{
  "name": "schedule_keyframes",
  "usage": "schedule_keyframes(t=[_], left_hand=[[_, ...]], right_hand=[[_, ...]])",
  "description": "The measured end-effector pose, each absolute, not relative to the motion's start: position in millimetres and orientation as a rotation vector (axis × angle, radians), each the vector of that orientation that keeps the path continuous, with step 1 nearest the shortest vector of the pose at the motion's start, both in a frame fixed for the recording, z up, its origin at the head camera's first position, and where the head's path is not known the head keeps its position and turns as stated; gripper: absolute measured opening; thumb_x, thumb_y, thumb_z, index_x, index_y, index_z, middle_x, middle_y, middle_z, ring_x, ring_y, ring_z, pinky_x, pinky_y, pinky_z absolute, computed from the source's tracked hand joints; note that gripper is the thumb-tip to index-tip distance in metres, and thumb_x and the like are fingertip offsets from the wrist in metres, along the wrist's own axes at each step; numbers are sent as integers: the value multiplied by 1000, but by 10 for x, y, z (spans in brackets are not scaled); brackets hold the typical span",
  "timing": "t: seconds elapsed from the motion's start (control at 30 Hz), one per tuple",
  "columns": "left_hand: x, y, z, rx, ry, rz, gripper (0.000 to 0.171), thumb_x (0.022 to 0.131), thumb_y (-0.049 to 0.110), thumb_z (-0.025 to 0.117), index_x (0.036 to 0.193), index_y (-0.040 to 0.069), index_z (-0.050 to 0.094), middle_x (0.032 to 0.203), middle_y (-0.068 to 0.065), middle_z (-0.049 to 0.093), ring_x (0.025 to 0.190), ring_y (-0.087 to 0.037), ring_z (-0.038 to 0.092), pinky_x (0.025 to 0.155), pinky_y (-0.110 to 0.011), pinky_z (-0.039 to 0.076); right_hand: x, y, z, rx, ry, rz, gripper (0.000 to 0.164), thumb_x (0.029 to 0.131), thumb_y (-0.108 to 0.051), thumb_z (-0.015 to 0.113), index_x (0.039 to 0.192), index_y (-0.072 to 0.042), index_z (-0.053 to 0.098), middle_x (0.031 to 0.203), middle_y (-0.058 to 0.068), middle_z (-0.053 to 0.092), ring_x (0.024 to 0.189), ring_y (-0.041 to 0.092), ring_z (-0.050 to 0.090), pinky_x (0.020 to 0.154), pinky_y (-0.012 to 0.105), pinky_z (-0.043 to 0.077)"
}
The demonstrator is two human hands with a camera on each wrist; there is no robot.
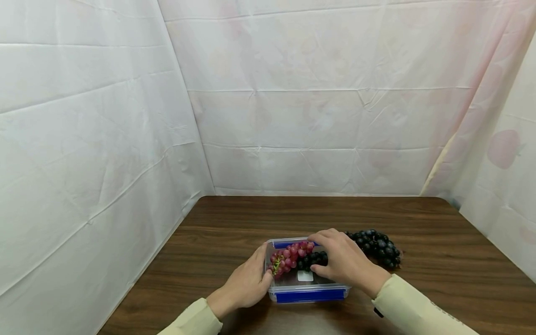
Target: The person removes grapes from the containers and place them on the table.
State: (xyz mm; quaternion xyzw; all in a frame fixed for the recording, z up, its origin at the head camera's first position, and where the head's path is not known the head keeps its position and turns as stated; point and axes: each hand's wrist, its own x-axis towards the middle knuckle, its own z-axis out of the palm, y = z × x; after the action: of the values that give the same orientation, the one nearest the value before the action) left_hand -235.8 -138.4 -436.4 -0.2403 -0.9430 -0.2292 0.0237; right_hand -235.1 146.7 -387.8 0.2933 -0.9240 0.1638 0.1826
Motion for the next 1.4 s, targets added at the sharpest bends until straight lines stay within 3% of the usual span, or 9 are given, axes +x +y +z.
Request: schedule_keyframes(t=[0.53, 0.9, 1.4], left_hand=[[-2360, -1385, -4376, -743, -2910, -724, 71, 102, 28, 46, 162, -2, 21, 164, -20, 30, 148, -32, 36, 117, -52, 36], [-2360, -1381, -4372, -743, -2906, -721, 72, 101, 27, 46, 162, -2, 20, 164, -20, 30, 148, -32, 35, 117, -51, 36], [-2364, -1378, -4360, -734, -2922, -727, 71, 102, 27, 46, 162, -1, 20, 165, -20, 29, 148, -32, 36, 116, -52, 37]], right_hand=[[-2357, 1316, -3923, 842, -2610, 414, 65, 75, -37, 91, 132, -16, 68, 130, 6, 67, 120, 25, 60, 101, 53, 51], [-2389, 1217, -3933, 919, -2521, 370, 66, 71, -33, 94, 130, -15, 69, 126, 5, 68, 114, 24, 62, 93, 54, 55], [-2443, 1151, -3960, 954, -2548, 336, 69, 71, -33, 95, 132, -17, 67, 128, 7, 65, 118, 26, 60, 97, 50, 54]])
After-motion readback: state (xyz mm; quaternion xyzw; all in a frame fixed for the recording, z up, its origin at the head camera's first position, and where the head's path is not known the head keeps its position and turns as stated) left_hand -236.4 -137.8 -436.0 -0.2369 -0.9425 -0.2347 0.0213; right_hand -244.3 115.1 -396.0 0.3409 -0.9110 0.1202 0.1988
